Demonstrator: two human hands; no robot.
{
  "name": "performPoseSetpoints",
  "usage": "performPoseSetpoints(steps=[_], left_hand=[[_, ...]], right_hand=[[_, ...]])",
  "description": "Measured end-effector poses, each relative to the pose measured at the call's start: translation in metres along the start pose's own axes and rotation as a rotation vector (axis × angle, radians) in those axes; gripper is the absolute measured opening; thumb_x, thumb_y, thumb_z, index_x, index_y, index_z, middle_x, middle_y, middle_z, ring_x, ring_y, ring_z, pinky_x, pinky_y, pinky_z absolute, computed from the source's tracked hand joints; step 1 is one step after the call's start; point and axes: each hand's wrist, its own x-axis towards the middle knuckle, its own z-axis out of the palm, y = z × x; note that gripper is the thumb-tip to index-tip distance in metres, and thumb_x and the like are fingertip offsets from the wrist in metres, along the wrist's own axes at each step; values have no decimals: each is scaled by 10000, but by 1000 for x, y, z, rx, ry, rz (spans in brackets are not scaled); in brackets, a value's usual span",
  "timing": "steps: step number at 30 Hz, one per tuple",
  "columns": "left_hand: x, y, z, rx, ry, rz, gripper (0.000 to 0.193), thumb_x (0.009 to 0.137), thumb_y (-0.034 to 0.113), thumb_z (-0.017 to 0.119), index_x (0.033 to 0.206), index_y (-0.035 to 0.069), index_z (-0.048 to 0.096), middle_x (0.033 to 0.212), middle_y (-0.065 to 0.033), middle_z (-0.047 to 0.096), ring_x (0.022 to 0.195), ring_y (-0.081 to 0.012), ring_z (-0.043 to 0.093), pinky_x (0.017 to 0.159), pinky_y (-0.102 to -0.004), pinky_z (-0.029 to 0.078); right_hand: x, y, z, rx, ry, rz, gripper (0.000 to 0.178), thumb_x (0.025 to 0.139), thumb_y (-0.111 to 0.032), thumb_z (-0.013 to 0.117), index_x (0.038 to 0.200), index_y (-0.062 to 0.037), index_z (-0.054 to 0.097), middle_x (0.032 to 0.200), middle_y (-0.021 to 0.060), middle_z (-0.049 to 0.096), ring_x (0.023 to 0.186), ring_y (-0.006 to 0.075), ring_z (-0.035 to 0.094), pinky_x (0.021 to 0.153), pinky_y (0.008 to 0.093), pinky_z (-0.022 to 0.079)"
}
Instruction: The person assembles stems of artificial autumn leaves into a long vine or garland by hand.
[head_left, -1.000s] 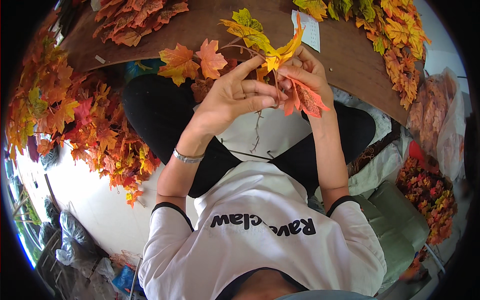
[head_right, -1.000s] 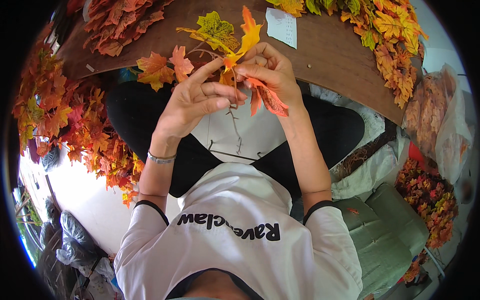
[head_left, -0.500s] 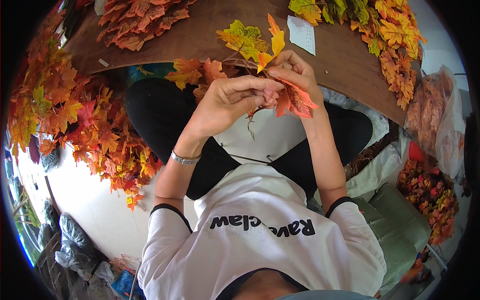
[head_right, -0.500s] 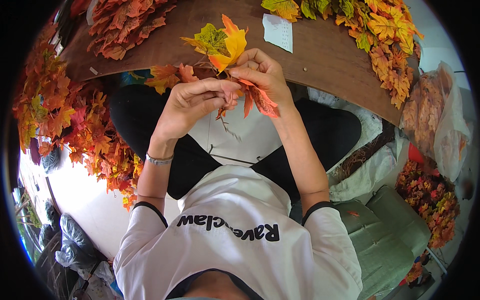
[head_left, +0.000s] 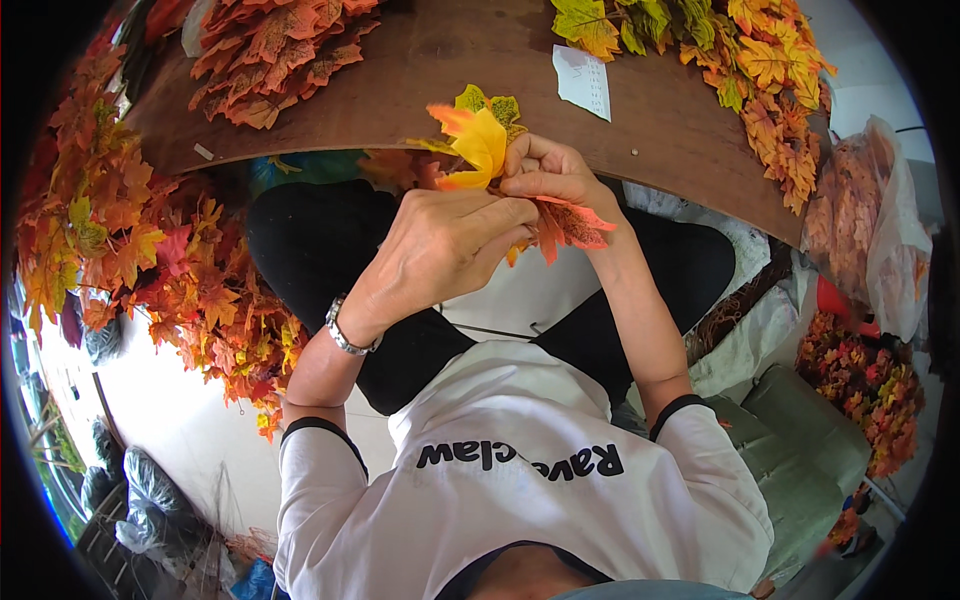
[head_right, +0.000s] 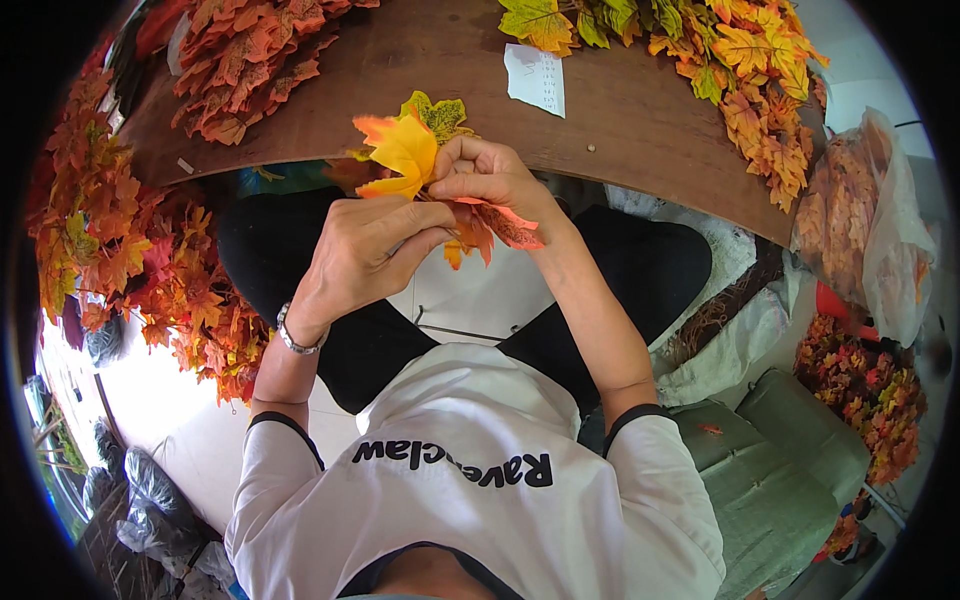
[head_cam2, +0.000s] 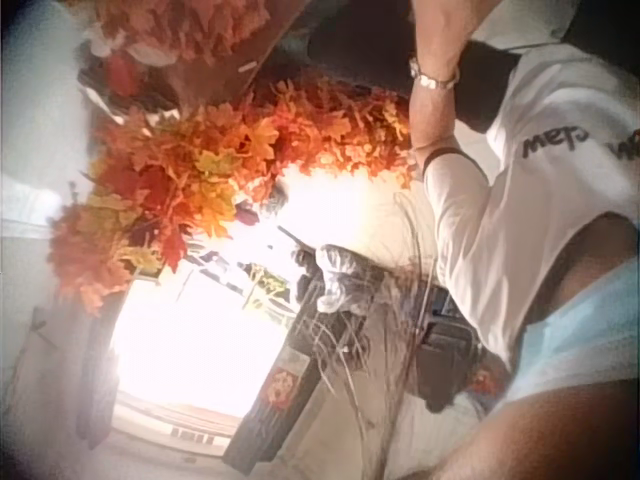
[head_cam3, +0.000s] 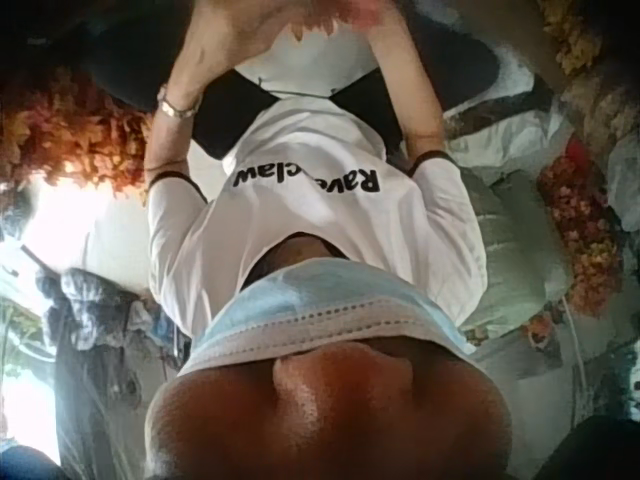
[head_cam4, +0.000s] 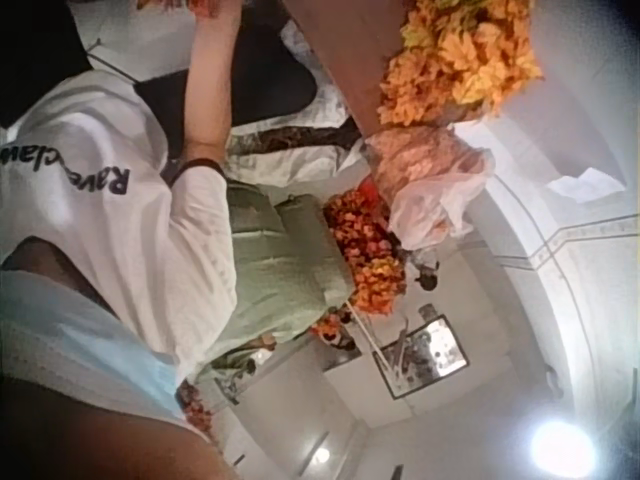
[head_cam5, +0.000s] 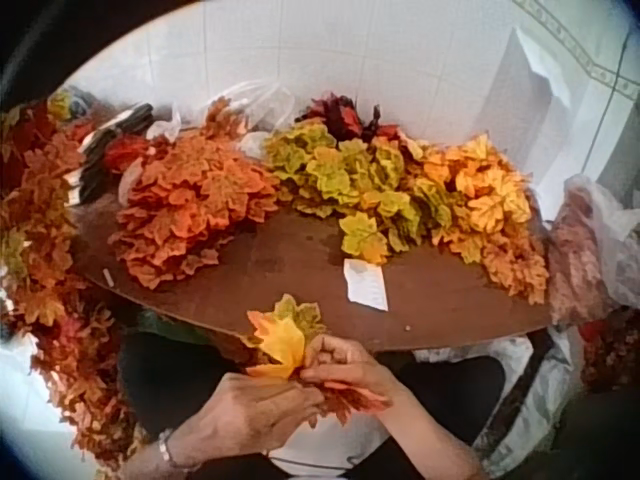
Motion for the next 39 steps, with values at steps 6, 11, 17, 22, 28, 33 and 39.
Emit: performPoseSetpoints(steps=[6, 11, 17, 22, 28, 33, 39], left_hand=[[17, 0, -12, -46, -45, 101, 144, 682, 18, 655, 804, 68, 598, 671, -33, 567, 603, -179, 553, 511, -263, 428], [19, -10, -11, -706, -216, -334, 97, 775, 49, 630, 776, 13, 540, 673, -39, 601, 554, -77, 531, 458, -197, 390], [17, -36, 6, -705, 50, -651, 138, 814, 112, 603, 761, 2, 537, 595, -45, 596, 525, -44, 514, 492, -171, 378], [15, -42, -3, -684, 95, -677, 137, 827, 132, 599, 775, 20, 539, 596, -37, 585, 470, -43, 481, 416, -160, 354], [15, -38, 1, -718, 56, -699, 154, 828, 134, 597, 767, 6, 537, 597, -58, 584, 439, -48, 460, 397, -157, 344], [14, -41, -4, -826, -22, -763, 190, 826, 158, 588, 760, -12, 535, 626, -77, 609, 504, -75, 517, 454, -175, 402], [10, -48, -5, -1031, -173, -802, 189, 849, 164, 550, 815, -21, 527, 699, -124, 626, 543, -112, 575, 485, -167, 464]], right_hand=[[-4, 1, -9, 24, -182, 43, 156, 749, -76, 634, 816, -26, 502, 612, 13, 528, 484, 60, 468, 460, 166, 366], [-15, -7, 3, -131, -262, 89, 170, 752, -122, 646, 779, -35, 503, 643, 19, 535, 530, 62, 495, 477, 169, 374], [-16, 8, -2, -668, 28, -267, 193, 785, -150, 594, 871, 17, 548, 831, 47, 566, 738, 131, 548, 697, 232, 435], [-51, -14, 5, -406, 43, -154, 304, 831, -191, 567, 1049, 20, 575, 946, 83, 607, 848, 137, 561, 818, 255, 408], [-48, -4, 6, -337, 3, -7, 327, 804, -152, 612, 1093, -13, 552, 907, 57, 610, 812, 93, 552, 751, 214, 419], [-43, 2, 2, -396, 185, -81, 212, 779, -55, 602, 974, 30, 600, 917, 61, 621, 804, 95, 571, 740, 224, 444], [-39, -21, -7, -882, 230, -422, 150, 805, -49, 597, 938, -1, 646, 833, 45, 626, 684, 77, 569, 571, 179, 446]])
